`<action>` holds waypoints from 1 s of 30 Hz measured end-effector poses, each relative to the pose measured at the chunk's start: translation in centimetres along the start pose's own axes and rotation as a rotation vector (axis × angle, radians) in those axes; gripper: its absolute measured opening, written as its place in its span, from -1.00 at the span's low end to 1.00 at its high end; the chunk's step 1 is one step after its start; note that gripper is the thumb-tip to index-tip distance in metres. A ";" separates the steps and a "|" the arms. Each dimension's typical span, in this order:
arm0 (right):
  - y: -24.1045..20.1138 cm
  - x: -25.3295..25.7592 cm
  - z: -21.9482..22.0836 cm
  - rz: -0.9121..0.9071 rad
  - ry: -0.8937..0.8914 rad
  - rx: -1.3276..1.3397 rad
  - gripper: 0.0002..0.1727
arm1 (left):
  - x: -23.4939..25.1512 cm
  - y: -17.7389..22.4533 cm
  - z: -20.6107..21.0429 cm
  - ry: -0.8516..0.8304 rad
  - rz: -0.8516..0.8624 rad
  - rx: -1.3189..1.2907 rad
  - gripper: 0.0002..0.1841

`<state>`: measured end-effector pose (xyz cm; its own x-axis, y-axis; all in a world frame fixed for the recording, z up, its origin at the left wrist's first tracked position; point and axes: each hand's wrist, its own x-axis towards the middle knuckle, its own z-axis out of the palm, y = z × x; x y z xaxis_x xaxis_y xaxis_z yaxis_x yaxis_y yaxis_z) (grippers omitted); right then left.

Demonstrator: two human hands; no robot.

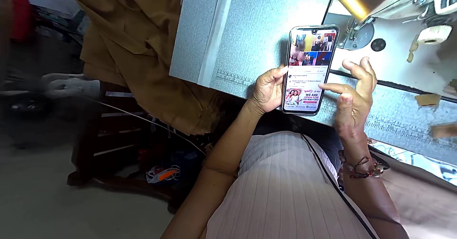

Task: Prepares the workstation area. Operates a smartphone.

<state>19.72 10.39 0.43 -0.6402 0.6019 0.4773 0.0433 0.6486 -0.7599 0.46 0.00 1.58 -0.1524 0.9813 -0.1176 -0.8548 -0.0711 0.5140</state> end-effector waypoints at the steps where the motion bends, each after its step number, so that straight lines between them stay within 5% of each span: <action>1: -0.1 0.0 0.0 0.011 0.001 -0.013 -0.28 | 0.0 0.0 0.0 0.002 -0.001 0.000 -0.65; 30: 0.2 0.4 0.0 -0.093 0.007 0.044 -0.25 | 0.0 -0.1 0.1 0.020 0.017 0.031 -0.65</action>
<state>19.47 10.71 0.48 -0.6342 0.5435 0.5499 -0.0501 0.6809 -0.7307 0.54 0.04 1.59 -0.1771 0.9762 -0.1254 -0.8364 -0.0821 0.5420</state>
